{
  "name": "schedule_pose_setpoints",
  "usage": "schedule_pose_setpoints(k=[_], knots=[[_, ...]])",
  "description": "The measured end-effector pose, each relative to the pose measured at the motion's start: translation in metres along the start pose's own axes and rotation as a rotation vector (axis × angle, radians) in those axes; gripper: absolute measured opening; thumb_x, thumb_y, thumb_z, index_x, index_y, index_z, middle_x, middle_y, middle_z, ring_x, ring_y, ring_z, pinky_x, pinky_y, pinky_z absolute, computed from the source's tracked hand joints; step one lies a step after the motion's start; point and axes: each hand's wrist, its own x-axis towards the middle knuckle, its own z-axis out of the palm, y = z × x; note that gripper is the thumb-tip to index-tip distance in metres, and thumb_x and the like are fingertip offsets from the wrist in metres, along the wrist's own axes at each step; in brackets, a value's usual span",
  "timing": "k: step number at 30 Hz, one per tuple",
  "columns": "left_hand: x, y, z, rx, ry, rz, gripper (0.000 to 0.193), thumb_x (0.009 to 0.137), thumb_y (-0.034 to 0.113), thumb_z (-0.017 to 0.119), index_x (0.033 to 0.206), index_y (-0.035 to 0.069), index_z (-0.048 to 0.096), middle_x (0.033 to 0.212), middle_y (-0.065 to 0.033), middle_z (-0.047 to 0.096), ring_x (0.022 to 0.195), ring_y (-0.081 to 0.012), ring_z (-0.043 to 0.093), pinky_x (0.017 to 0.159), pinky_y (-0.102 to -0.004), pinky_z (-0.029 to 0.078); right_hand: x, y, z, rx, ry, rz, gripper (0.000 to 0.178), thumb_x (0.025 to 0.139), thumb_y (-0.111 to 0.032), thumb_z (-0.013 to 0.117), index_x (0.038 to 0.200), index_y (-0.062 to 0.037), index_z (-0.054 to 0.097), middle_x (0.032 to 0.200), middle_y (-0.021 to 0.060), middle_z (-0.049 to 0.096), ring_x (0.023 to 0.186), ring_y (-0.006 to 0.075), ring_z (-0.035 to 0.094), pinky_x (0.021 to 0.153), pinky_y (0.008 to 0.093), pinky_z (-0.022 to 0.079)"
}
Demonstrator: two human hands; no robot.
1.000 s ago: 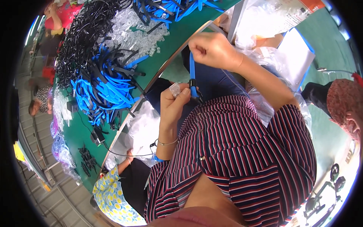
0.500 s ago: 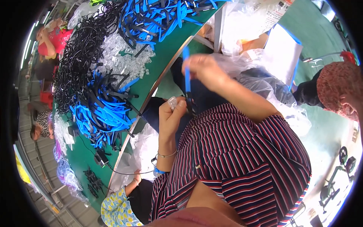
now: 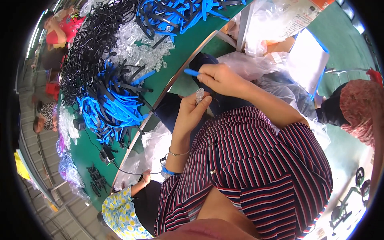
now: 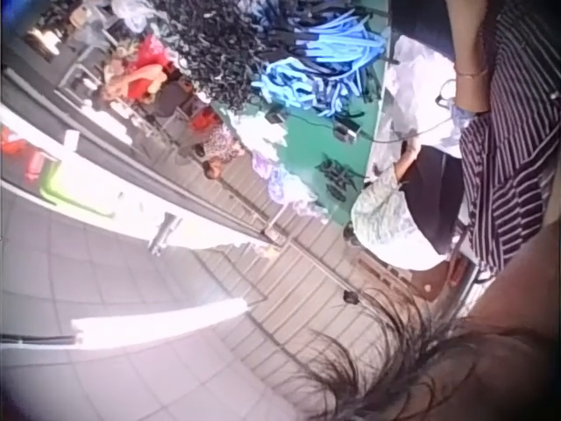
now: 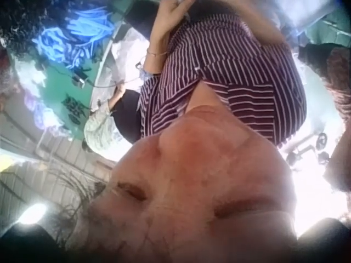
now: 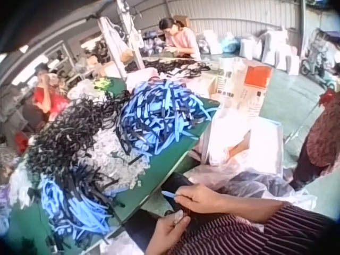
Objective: The person assembles small plastic clips onto blue and black fabric straps by hand at a factory workbench.
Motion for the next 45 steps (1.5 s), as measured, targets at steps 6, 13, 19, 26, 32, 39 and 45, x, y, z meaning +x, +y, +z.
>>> schedule_pose_setpoints(k=[6, 13, 19, 26, 32, 39, 45], knots=[[-0.006, -0.003, 0.005, -0.003, 0.049, -0.018, 0.014, 0.084, 0.011, 0.054, 0.076, -0.001, 0.051, 0.061, -0.0027, 0.046, 0.059, -0.0074, 0.041, 0.051, -0.0258, 0.034, 0.019, 0.025, 0.003, -0.308, 0.339, -0.144, 0.011, 0.08, -0.01, 0.056, 0.078, 0.0005, 0.056, 0.068, 0.0159, 0.054, 0.061, 0.0299, 0.053, 0.057, 0.0352, 0.043], [0.011, 0.013, -0.032, 0.499, 0.509, 0.199, 0.014, 0.082, 0.008, 0.056, 0.093, 0.002, 0.061, 0.073, -0.0077, 0.056, 0.065, -0.0143, 0.052, 0.059, -0.0281, 0.042, 0.019, 0.012, -0.016, 0.285, 0.204, -0.01, 0.019, 0.089, -0.018, 0.049, 0.084, -0.0017, 0.056, 0.066, -0.0006, 0.054, 0.055, 0.0035, 0.044, 0.048, 0.019, 0.034], [0.056, 0.014, -0.057, 0.948, 0.752, 0.268, 0.018, 0.075, 0.011, 0.061, 0.091, 0.004, 0.061, 0.083, -0.0118, 0.057, 0.069, -0.0299, 0.058, 0.057, -0.0372, 0.046, 0.016, 0.0, -0.018, 0.44, 0.138, 0.177, 0.021, 0.091, -0.021, 0.047, 0.085, -0.0035, 0.056, 0.061, -0.0032, 0.048, 0.052, 0.0016, 0.037, 0.046, 0.017, 0.028], [0.06, 0.004, -0.056, 1.074, 0.752, 0.223, 0.015, 0.074, 0.013, 0.063, 0.087, 0.007, 0.063, 0.082, -0.0104, 0.058, 0.064, -0.0299, 0.059, 0.055, -0.0377, 0.047, 0.014, 0.007, -0.015, 0.385, 0.131, 0.155, 0.018, 0.09, -0.016, 0.049, 0.083, -0.0012, 0.057, 0.06, -0.0027, 0.047, 0.054, 0.0026, 0.039, 0.047, 0.0178, 0.03], [0.049, 0.008, -0.058, 1.079, 0.715, 0.198, 0.011, 0.074, 0.013, 0.063, 0.083, 0.006, 0.062, 0.081, -0.0107, 0.058, 0.063, -0.0308, 0.059, 0.054, -0.0382, 0.047, 0.015, -0.002, -0.005, 0.416, 0.118, 0.122, 0.014, 0.089, -0.012, 0.049, 0.085, 0.0001, 0.057, 0.062, -0.0026, 0.047, 0.055, 0.0022, 0.04, 0.048, 0.0175, 0.031], [0.023, 0.029, -0.062, 0.071, 0.662, 0.165, 0.015, 0.077, 0.008, 0.062, 0.09, -0.001, 0.063, 0.074, -0.0094, 0.061, 0.052, -0.0137, 0.05, 0.045, -0.026, 0.036, 0.016, -0.029, 0.007, 0.187, 0.161, -0.026, 0.01, 0.084, -0.008, 0.054, 0.084, 0.0011, 0.057, 0.064, 0.0015, 0.05, 0.055, 0.007, 0.045, 0.05, 0.022, 0.037], [0.008, 0.028, -0.051, -0.694, 0.422, -0.007, 0.022, 0.082, 0.012, 0.06, 0.096, -0.005, 0.059, 0.078, -0.0063, 0.059, 0.055, -0.0082, 0.042, 0.047, -0.0208, 0.03, 0.017, -0.036, 0.017, 0.018, 0.166, -0.192, 0.009, 0.078, -0.008, 0.059, 0.077, 0.0, 0.057, 0.061, 0.0093, 0.053, 0.051, 0.0168, 0.051, 0.048, 0.0278, 0.04]])
